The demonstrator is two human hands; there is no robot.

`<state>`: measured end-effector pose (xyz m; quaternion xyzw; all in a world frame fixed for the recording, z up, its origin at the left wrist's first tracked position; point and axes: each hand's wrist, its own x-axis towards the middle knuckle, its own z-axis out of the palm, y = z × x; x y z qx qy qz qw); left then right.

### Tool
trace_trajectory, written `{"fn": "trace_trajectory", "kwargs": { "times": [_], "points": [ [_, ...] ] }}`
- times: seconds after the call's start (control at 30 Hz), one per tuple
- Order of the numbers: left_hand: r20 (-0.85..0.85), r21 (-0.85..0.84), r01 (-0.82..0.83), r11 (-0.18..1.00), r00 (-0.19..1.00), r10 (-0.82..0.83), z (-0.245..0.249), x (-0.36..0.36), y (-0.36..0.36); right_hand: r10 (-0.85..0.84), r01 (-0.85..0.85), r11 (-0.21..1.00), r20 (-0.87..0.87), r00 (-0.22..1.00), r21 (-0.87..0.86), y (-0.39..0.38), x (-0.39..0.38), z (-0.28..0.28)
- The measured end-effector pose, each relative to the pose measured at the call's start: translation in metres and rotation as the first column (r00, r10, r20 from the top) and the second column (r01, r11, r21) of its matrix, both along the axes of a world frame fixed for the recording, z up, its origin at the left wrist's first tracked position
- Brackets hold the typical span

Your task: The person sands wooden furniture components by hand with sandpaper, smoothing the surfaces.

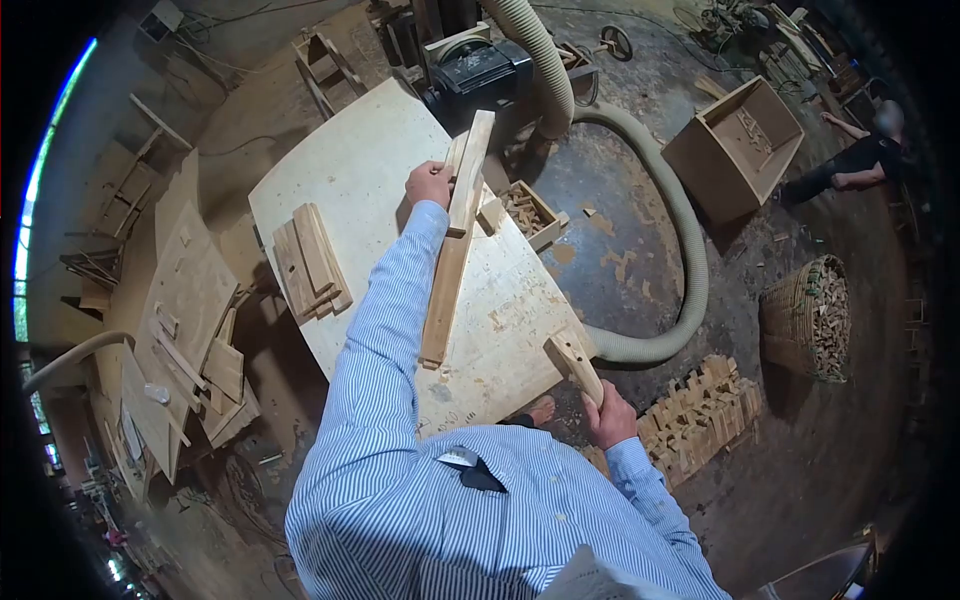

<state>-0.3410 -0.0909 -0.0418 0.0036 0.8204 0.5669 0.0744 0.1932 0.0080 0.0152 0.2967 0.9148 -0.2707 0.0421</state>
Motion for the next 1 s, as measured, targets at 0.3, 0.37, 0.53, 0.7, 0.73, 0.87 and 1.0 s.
{"fn": "trace_trajectory", "kwargs": {
  "times": [0.3, 0.37, 0.53, 0.7, 0.73, 0.87, 1.0],
  "points": [
    [0.025, -0.019, -0.066, 0.998, 0.997, 0.066, 0.0, -0.01, 0.013, 0.001, -0.001, 0.999, -0.005, 1.0, -0.035, 0.0, -0.001, -0.011],
    [0.021, -0.028, -0.066, 0.997, 0.998, 0.066, 0.002, -0.01, 0.013, 0.007, -0.008, 0.999, -0.026, 1.0, -0.032, 0.0, -0.002, -0.014],
    [-0.033, -0.067, -0.067, 0.996, 0.997, 0.065, 0.002, -0.012, 0.013, 0.015, -0.016, 0.999, -0.021, 1.0, -0.033, 0.001, 0.0, -0.026],
    [-0.118, -0.134, -0.083, 0.988, 0.991, 0.067, -0.012, -0.021, 0.015, 0.012, -0.014, 0.999, -0.047, 0.999, -0.044, 0.001, -0.001, -0.037],
    [-0.138, -0.156, -0.091, 0.984, 0.988, 0.07, -0.005, -0.017, 0.014, 0.012, -0.014, 0.999, -0.047, 0.999, -0.034, 0.002, 0.0, -0.042],
    [-0.193, -0.182, -0.13, 0.975, 0.977, 0.094, 0.012, -0.005, 0.012, 0.014, -0.015, 1.0, -0.046, 0.999, -0.02, 0.004, 0.002, -0.055],
    [-0.227, -0.179, -0.145, 0.973, 0.968, 0.103, 0.002, -0.012, 0.013, -0.006, 0.005, 1.0, -0.037, 0.999, -0.025, 0.004, 0.0, -0.059]
  ]
}}
